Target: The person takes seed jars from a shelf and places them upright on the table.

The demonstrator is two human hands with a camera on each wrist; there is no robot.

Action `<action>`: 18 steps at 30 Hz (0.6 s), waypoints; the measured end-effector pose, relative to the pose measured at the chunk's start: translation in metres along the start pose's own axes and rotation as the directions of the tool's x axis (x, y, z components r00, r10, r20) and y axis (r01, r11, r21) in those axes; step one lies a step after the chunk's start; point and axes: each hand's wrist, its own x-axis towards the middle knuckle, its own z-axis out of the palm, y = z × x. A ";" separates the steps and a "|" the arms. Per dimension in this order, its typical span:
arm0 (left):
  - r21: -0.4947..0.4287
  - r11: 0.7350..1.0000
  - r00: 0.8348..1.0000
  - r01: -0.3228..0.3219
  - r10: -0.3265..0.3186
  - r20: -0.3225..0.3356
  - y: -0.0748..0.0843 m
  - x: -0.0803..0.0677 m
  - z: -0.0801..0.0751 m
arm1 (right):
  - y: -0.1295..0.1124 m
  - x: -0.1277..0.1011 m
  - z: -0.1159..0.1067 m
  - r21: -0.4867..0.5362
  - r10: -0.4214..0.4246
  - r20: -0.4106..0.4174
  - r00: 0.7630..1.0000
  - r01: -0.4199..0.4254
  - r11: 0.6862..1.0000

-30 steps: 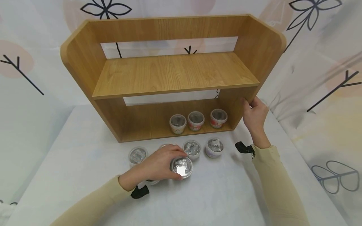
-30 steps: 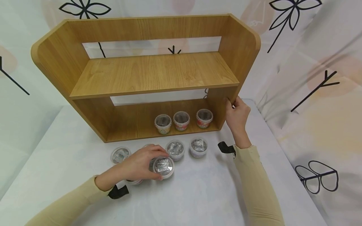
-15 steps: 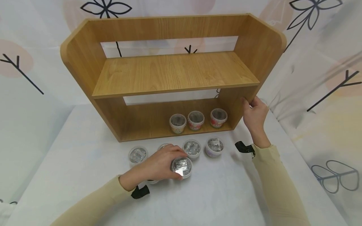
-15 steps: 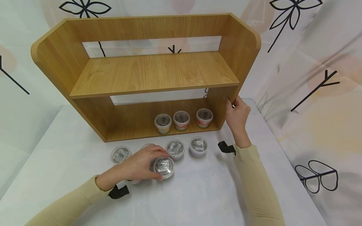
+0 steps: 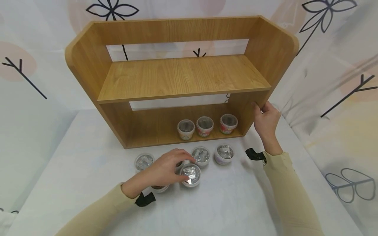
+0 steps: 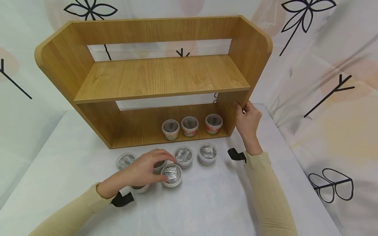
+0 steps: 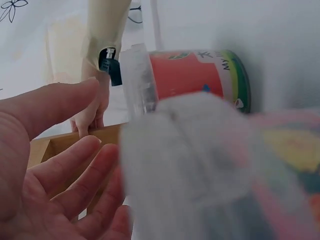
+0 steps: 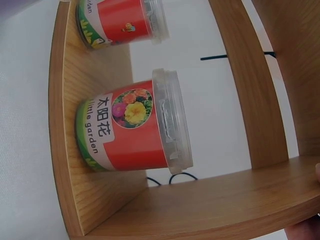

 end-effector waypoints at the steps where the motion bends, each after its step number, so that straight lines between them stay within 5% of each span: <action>1: -0.008 1.000 1.000 0.003 -0.003 -0.006 0.000 0.000 -0.001 | 0.000 0.000 0.000 0.000 0.004 0.000 1.000 -0.004 1.000; 18: -0.250 0.968 0.984 -0.014 -0.032 -0.177 -0.013 0.004 -0.032 | -0.002 -0.001 0.000 0.008 0.045 0.010 0.999 -0.045 0.999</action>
